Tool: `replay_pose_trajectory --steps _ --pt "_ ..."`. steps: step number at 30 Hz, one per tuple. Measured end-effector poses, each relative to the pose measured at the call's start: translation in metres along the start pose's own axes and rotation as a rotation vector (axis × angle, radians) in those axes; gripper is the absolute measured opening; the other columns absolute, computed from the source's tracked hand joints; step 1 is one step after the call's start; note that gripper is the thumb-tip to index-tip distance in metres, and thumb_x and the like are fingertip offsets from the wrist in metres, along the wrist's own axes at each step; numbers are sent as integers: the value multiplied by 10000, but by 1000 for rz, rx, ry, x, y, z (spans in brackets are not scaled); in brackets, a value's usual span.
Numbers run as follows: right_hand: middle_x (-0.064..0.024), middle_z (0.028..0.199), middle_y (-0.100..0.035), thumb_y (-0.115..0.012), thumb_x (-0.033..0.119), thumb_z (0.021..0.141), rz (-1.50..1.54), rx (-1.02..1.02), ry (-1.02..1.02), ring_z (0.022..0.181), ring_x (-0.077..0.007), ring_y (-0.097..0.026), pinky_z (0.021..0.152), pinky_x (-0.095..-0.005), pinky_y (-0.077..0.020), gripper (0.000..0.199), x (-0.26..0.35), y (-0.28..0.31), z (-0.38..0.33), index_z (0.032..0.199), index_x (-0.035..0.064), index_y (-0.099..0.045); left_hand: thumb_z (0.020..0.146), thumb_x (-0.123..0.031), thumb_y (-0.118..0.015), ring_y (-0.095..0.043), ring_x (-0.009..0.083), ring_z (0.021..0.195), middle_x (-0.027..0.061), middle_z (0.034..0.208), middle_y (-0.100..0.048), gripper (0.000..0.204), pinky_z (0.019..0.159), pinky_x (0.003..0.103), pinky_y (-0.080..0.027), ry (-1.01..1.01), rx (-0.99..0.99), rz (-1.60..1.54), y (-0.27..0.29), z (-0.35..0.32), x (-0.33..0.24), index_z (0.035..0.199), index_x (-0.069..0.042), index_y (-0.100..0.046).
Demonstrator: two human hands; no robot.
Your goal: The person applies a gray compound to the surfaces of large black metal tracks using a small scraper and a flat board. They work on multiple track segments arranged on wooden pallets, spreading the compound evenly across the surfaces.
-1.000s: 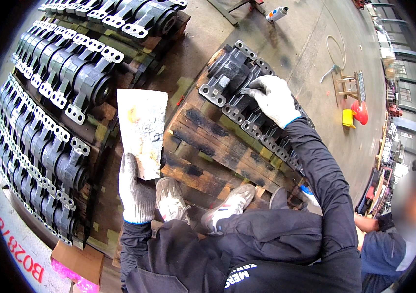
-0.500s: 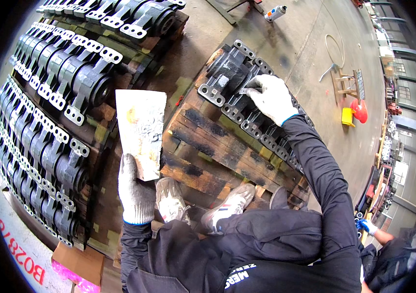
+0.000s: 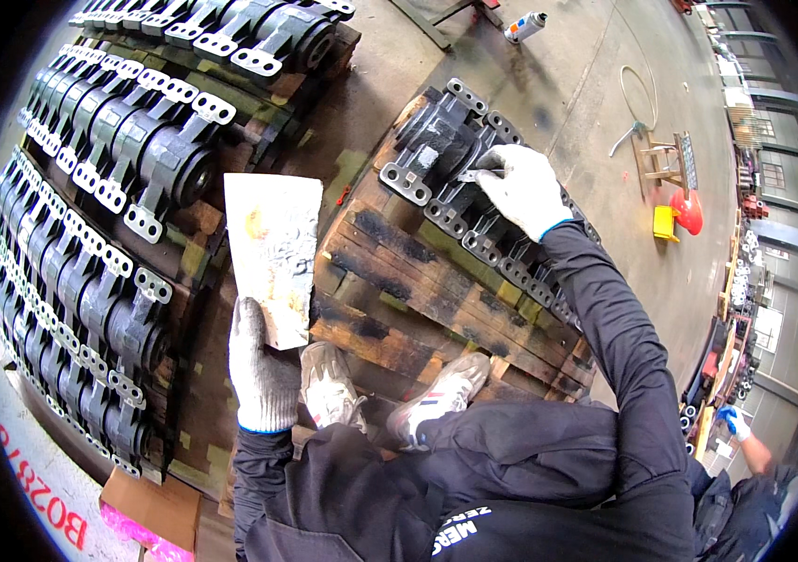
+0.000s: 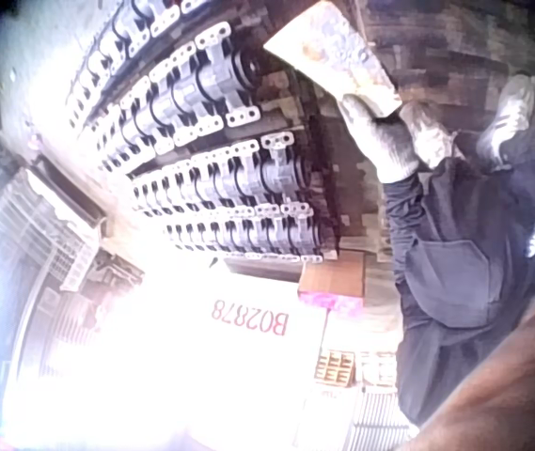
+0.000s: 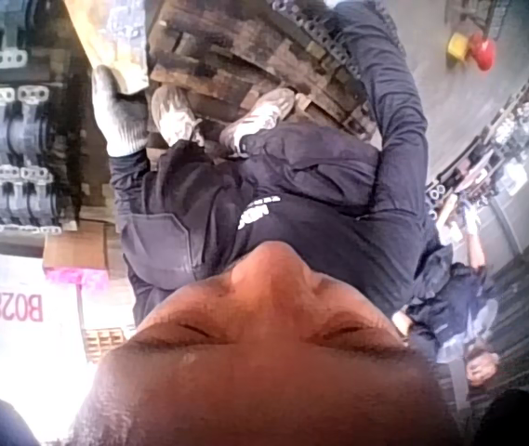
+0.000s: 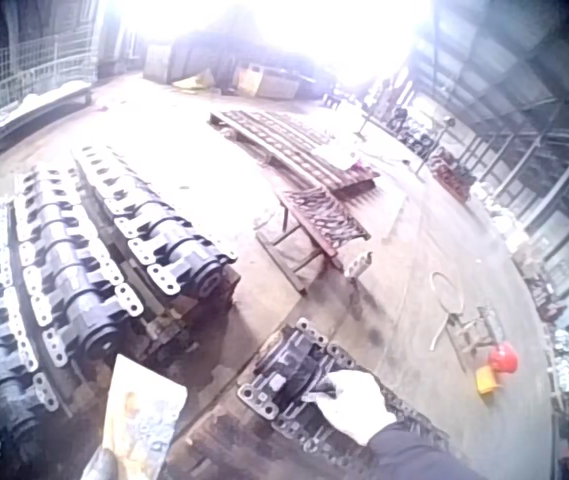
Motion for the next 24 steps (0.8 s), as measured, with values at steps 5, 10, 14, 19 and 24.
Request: replay_pose_trajectory --steps 5,10,14,19,24 --pt "-170 909 -720 -714 223 832 23 -1 28 893 -335 -692 807 -404 -537 217 10 8 2 927 28 -722 1061 -357 -481 -586 269 1263 127 1440 -554 548 1064 457 -483 -3 1 48 15 2 1 1496 -31 -413" --pt "-177 892 -716 -701 204 822 5 19 -10 869 -335 -693 794 -408 -538 201 13 -4 5 917 30 -730 1067 -342 -470 -595 261 1250 124 1435 -558 529 1058 451 -488 -6 -13 31 13 3 3 1492 -31 -418" --pt "-173 882 -712 -699 192 810 -24 14 5 859 -348 -686 789 -416 -538 181 14 -6 5 900 37 -728 1070 -336 -465 -598 256 1246 125 1422 -569 520 1060 446 -485 -4 -24 39 13 1 2 1485 -26 -424" --pt "-174 866 -707 -708 202 809 -102 -35 74 856 -353 -683 787 -422 -534 183 14 2 2 893 41 -730 1069 -336 -469 -599 257 1245 128 1408 -580 516 1061 445 -485 -6 -36 26 9 0 -1 1477 -23 -435" --pt "-172 854 -704 -711 209 813 -53 -4 77 838 -347 -682 783 -424 -533 183 25 1 5 888 44 -733 1065 -335 -481 -595 256 1250 126 1415 -576 519 1064 442 -481 7 -20 12 8 -1 -2 1474 -19 -439"
Point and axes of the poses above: each hand's wrist, its own z-axis towards the middle knuckle, its own y-axis out of the back of the hand, x = y × z, the point moved 5 cm from there along z, towards the middle knuckle
